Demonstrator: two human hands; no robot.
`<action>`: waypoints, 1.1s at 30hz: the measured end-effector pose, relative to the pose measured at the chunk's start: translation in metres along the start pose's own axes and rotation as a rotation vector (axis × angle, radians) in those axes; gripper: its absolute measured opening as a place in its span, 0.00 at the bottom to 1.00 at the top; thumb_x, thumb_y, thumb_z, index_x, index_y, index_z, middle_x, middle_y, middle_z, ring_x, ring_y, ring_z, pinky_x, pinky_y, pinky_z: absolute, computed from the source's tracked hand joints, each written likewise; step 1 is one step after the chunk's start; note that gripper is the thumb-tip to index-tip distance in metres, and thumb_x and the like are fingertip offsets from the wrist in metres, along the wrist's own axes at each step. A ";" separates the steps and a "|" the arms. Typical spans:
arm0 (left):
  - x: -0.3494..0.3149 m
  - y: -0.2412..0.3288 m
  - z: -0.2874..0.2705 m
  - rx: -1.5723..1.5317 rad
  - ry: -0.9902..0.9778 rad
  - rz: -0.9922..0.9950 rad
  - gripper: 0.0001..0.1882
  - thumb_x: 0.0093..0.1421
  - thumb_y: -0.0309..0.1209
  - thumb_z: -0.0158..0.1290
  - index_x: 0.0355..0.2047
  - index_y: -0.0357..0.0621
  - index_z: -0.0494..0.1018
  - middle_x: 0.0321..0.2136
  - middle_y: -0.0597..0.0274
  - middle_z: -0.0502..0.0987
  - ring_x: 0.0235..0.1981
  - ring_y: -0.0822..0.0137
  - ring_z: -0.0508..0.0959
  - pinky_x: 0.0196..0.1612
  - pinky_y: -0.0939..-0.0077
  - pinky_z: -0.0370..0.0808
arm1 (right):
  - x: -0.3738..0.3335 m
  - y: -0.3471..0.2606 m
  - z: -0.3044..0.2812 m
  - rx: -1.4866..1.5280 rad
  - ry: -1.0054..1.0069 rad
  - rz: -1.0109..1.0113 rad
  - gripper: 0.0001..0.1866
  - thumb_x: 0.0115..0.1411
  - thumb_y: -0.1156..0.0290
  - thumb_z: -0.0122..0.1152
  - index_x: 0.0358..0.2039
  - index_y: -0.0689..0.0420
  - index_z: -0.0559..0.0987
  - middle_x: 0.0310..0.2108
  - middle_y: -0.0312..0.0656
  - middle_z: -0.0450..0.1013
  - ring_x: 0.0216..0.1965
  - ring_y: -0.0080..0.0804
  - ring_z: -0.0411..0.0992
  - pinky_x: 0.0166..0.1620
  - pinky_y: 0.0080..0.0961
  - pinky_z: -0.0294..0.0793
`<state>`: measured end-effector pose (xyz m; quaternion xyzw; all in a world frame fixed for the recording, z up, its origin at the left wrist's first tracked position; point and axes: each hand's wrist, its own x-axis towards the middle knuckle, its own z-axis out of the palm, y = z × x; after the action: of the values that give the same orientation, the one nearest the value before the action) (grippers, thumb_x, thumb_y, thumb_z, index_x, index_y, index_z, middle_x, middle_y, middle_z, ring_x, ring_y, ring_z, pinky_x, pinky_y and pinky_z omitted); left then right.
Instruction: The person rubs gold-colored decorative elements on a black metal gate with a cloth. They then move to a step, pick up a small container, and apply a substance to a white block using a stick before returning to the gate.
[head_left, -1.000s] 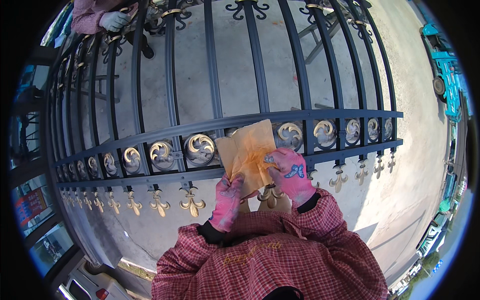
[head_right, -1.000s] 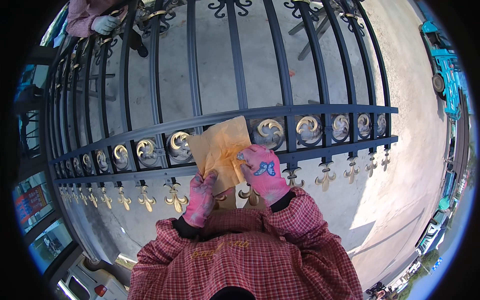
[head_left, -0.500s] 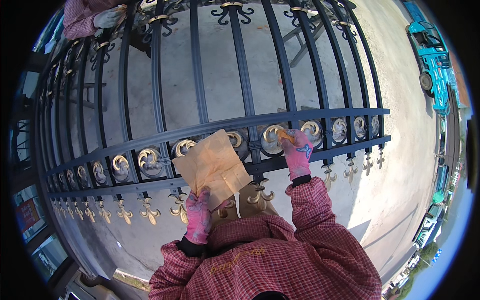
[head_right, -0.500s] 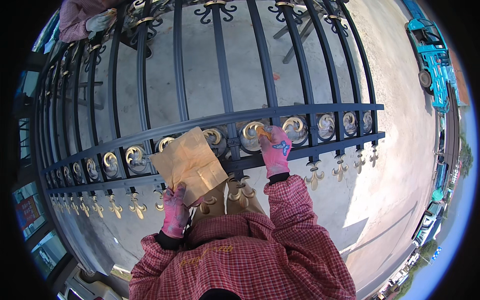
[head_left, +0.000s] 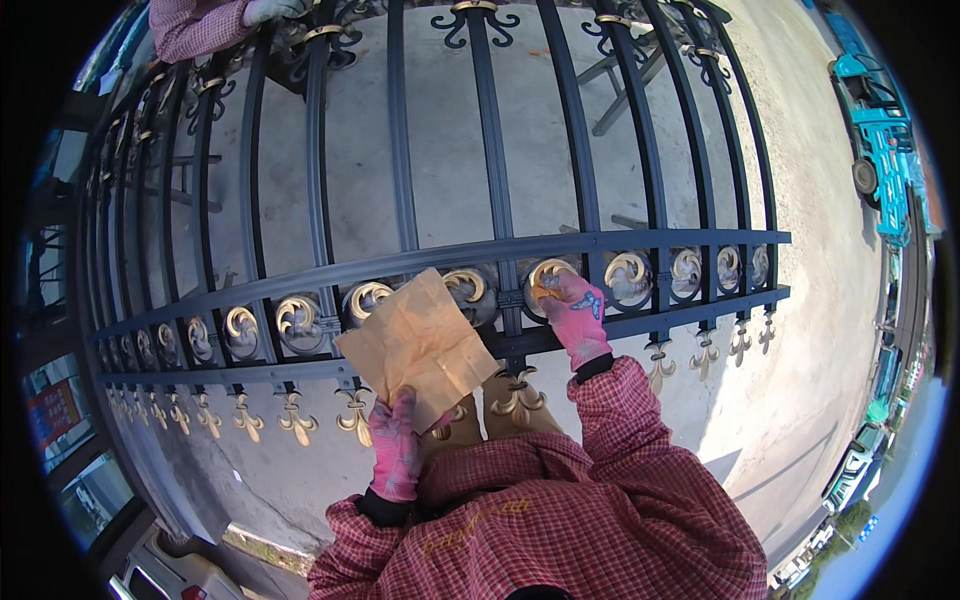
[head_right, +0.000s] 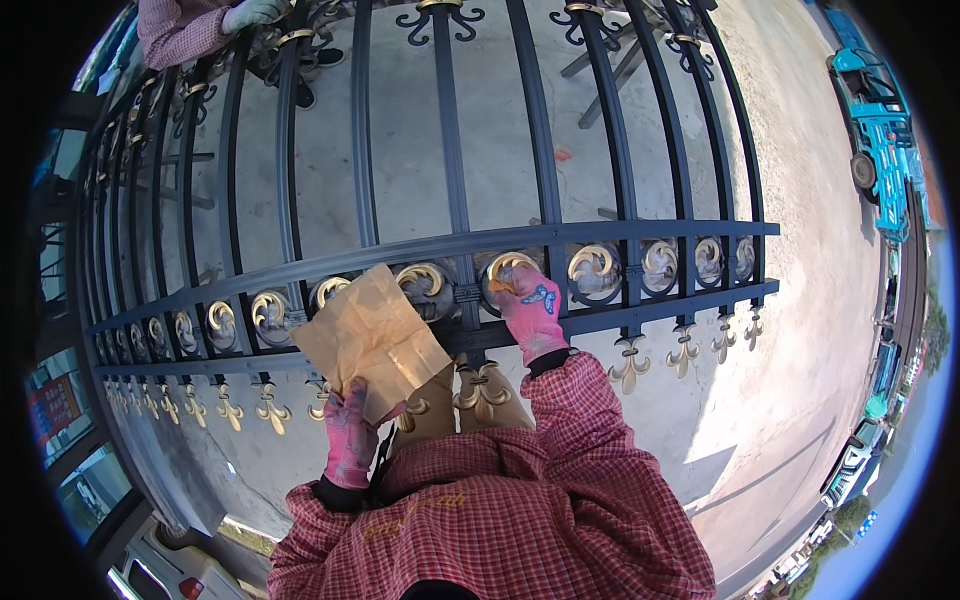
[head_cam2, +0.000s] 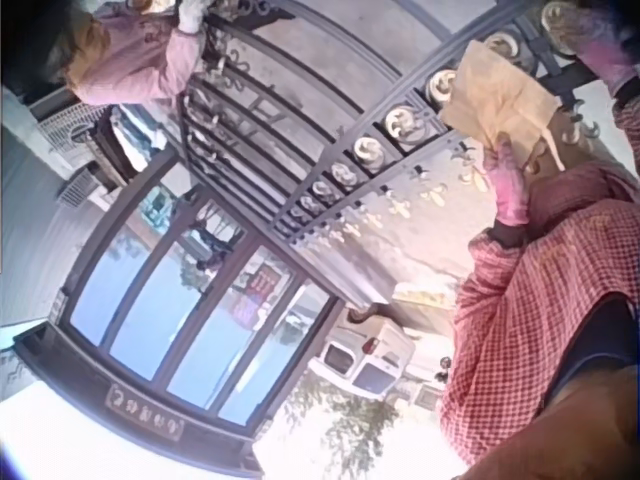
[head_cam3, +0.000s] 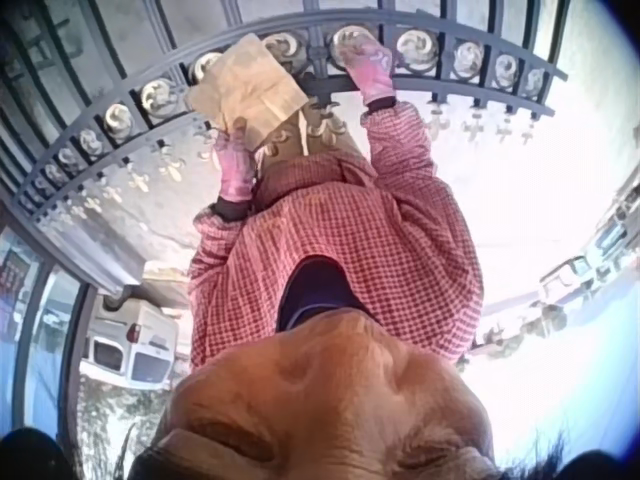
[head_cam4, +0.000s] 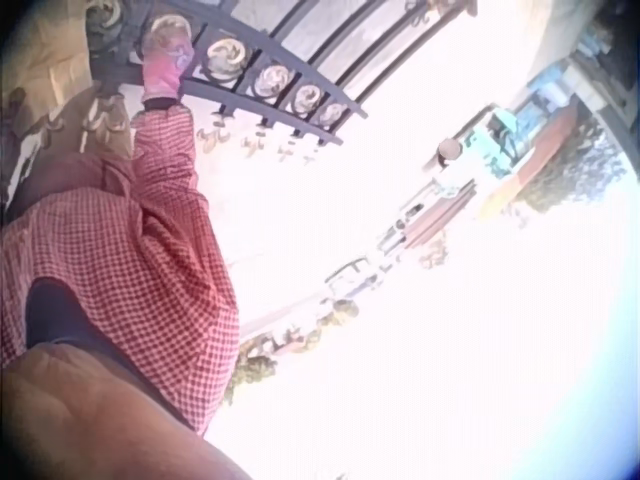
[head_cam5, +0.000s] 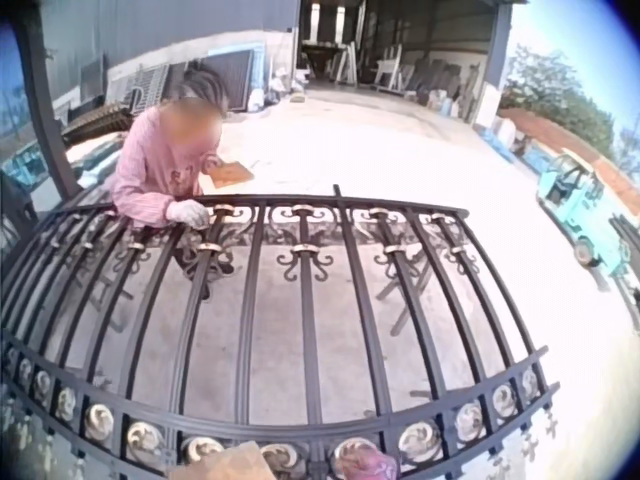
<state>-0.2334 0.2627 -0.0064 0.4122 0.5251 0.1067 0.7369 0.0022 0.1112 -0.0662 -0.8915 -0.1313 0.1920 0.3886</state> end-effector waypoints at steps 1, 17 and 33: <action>-0.003 0.009 0.005 -0.052 0.003 -0.020 0.12 0.60 0.30 0.47 0.42 0.35 0.66 0.36 0.59 0.71 0.32 0.72 0.73 0.30 0.76 0.76 | -0.004 -0.007 -0.006 0.075 -0.060 0.113 0.11 0.46 0.78 0.60 0.34 0.61 0.77 0.29 0.43 0.74 0.31 0.31 0.72 0.34 0.24 0.71; -0.016 0.009 0.010 -0.167 -0.076 0.006 0.14 0.62 0.32 0.46 0.47 0.44 0.62 0.40 0.60 0.71 0.37 0.63 0.75 0.32 0.60 0.81 | -0.005 0.015 -0.029 -0.247 0.078 -0.018 0.07 0.47 0.73 0.60 0.27 0.61 0.73 0.27 0.49 0.71 0.30 0.47 0.71 0.33 0.34 0.69; -0.009 -0.005 -0.015 -0.175 -0.045 0.089 0.13 0.61 0.26 0.45 0.47 0.41 0.64 0.37 0.64 0.70 0.32 0.70 0.74 0.34 0.63 0.81 | -0.033 -0.070 -0.019 0.348 -0.129 -0.066 0.12 0.46 0.81 0.62 0.34 0.63 0.76 0.28 0.41 0.73 0.20 0.21 0.70 0.23 0.16 0.69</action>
<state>-0.2513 0.2617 -0.0056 0.3713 0.4780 0.1755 0.7764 -0.0246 0.1327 0.0061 -0.7919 -0.1497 0.2556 0.5340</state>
